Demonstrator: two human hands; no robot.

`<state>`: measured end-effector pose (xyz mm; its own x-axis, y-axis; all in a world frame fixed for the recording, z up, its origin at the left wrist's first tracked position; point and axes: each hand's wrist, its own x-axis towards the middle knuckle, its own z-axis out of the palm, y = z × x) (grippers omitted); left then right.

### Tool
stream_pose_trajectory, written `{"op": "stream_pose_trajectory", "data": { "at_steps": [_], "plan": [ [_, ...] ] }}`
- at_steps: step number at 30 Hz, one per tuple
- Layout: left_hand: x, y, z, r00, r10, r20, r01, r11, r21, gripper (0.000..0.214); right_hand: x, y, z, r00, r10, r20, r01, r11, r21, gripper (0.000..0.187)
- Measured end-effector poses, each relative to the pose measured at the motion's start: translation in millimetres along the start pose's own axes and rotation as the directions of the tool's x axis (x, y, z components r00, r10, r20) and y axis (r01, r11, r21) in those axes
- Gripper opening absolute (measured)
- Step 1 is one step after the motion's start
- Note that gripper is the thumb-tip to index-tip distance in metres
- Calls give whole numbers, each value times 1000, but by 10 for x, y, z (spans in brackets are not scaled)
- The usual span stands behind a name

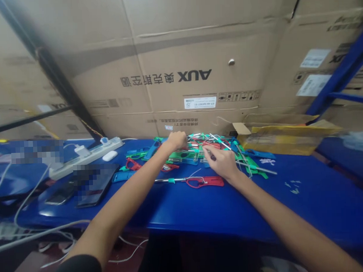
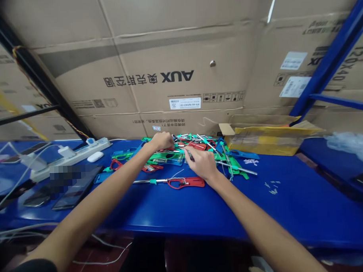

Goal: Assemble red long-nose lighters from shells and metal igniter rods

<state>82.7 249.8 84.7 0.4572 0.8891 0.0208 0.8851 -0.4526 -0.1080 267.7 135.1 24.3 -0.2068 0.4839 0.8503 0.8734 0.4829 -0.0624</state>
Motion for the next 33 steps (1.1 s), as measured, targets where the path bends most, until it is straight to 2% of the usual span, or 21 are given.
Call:
{"op": "stream_pose_trajectory", "data": {
  "at_steps": [4,9,14,15,16,17,19,23,25,29,31,33],
  "plan": [
    [-10,-86,73,999,52,-5,-52,999,-1,23,43,-46,-49,999,10,-40,-10,1000,-4,29],
    [-70,-182,196,989,134,-71,-134,991,-8,23,38,-3,-29,1000,19,-9,-19,1000,12,29],
    [-129,-343,125,949,237,-208,-250,968,-38,26,36,127,-62,997,39,69,-41,998,36,28],
    [-172,-376,98,931,244,-270,-269,962,-58,29,43,141,-78,994,38,98,-43,998,44,27],
    [-231,-405,75,895,254,-366,-307,947,-93,30,51,144,-93,990,35,134,-42,998,50,27],
    [-308,-427,61,851,266,-453,-353,928,-117,29,57,133,-104,984,30,173,-40,998,51,27],
    [-496,-445,64,765,330,-553,-460,881,-109,27,60,67,-113,966,14,259,-26,999,42,30],
    [-821,-372,161,671,461,-581,-566,825,2,27,40,-159,-99,925,3,379,-51,992,118,34],
    [-884,-301,222,618,483,-621,-595,803,33,27,37,-240,-100,908,31,419,-130,969,210,32],
    [-891,-145,342,470,485,-738,-635,766,99,19,61,-257,-119,868,146,474,-307,909,282,30],
    [-891,-80,391,444,489,-751,-640,760,116,15,77,-233,-126,861,177,477,-343,895,286,27],
    [-900,-35,425,443,483,-755,-633,765,119,13,90,-214,-129,861,162,483,-338,891,304,27]
  ]
}}
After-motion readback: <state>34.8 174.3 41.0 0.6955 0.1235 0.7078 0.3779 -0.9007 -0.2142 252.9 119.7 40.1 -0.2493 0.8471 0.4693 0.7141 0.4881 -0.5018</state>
